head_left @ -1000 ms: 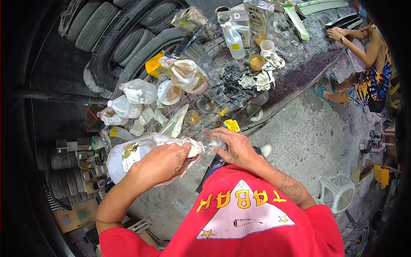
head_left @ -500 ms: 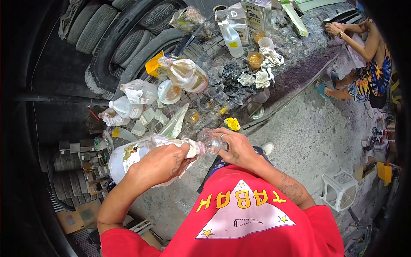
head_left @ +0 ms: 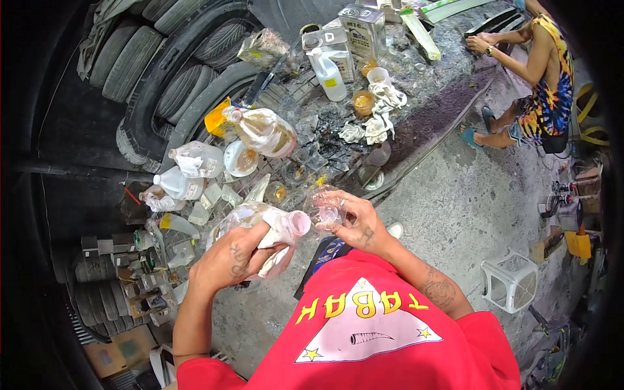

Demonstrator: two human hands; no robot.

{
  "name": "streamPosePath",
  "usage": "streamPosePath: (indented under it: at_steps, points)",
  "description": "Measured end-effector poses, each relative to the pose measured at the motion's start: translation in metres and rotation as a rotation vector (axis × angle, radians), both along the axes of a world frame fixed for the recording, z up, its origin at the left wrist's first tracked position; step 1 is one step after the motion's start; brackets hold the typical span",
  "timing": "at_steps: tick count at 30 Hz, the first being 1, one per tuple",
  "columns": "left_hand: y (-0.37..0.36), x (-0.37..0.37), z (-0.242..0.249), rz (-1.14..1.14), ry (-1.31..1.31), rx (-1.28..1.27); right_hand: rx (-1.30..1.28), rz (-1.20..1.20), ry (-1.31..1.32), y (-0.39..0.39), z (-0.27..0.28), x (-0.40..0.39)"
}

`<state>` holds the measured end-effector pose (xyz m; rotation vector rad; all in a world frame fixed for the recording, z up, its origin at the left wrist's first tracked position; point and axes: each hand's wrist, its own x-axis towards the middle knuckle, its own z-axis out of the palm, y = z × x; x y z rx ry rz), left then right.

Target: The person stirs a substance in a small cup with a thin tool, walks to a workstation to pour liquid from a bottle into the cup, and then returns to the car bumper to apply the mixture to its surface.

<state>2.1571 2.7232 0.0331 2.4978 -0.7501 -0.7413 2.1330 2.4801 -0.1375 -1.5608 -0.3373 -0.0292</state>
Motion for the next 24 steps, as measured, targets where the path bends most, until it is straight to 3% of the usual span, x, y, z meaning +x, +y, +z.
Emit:
streamPosePath:
  at_steps: [4,8,10,24]
  points:
    - [-0.011,0.000,0.001,0.001,-0.003,-0.068,0.118,-0.063,-0.122,-0.001,-0.008,-0.001]
    - [-0.016,0.002,0.000,0.006,0.055,-0.113,0.080,-0.056,-0.156,-0.010,-0.007,-0.001]
    - [-0.019,0.003,-0.002,0.007,0.078,-0.119,0.083,-0.023,0.005,-0.014,-0.002,-0.005]
    - [-0.032,0.001,-0.012,0.004,0.012,-0.178,0.109,-0.006,0.082,-0.038,0.012,-0.006]
